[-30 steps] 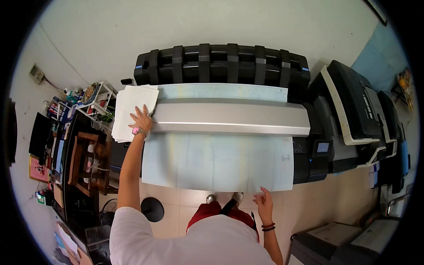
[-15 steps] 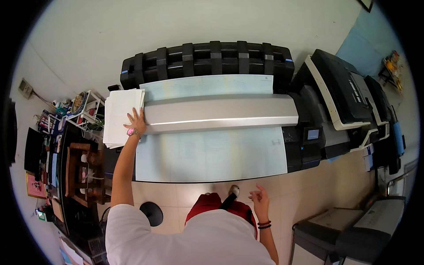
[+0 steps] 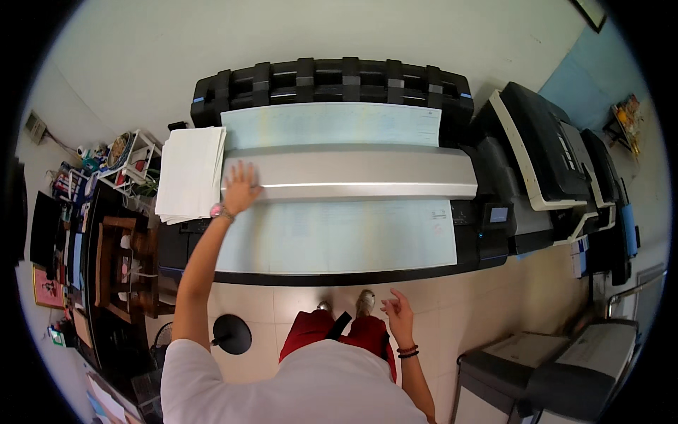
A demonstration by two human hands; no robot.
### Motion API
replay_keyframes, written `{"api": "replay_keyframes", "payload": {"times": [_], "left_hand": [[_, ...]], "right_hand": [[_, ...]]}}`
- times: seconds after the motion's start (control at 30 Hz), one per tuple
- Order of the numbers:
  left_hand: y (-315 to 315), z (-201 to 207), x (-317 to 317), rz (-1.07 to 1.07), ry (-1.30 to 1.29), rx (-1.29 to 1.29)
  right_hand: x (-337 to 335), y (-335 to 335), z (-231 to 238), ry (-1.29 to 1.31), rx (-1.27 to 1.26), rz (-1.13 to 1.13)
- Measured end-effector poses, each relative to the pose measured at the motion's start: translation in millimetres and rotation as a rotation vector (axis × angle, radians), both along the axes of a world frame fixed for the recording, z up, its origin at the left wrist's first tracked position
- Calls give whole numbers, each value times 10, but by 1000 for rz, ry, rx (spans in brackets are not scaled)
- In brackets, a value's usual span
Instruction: The person picks up a large printed paper sheet from a wide-format printer, folds it into several sections, and places the folded sheet onto a stack of similar papers on top of the printer.
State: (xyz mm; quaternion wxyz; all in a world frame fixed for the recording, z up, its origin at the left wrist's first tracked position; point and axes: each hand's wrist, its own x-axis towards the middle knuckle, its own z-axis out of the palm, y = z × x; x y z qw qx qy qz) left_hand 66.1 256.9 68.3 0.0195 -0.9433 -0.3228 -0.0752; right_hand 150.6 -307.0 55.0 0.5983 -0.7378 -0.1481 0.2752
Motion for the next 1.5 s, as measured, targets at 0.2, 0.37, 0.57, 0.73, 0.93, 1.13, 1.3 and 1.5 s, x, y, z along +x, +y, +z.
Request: {"api": "replay_keyframes", "payload": {"times": [0.2,0.37,0.57,0.73,0.93,1.13,1.3,1.5], "left_hand": [[-1196,-103,88,-262,-247,-290],[-2209,-336,-354,-133,-310,-459],[-2816,-746,-1561,317,-375,-514],[-3606,-1035,-2410,868,-567,-470],[-5110,-1897,-2928,1421,-529,-607],[-6327,-1992,-2860,1745,-235,-1115],[-6555,-1885,-2734,1854,-327,-1055],[-5926,-1825,-2819,1700,-483,-790]], "right_hand": [[557,519,261,-174,-56,110],[1587,1061,412,-384,-6,157],[3119,2283,596,-771,0,324],[3712,3601,953,-1058,-105,387],[4158,4753,974,-1342,-417,333],[4510,5047,831,-1326,-583,353],[4526,5039,791,-1284,-734,416],[4357,5047,1108,-1349,-729,380]]}}
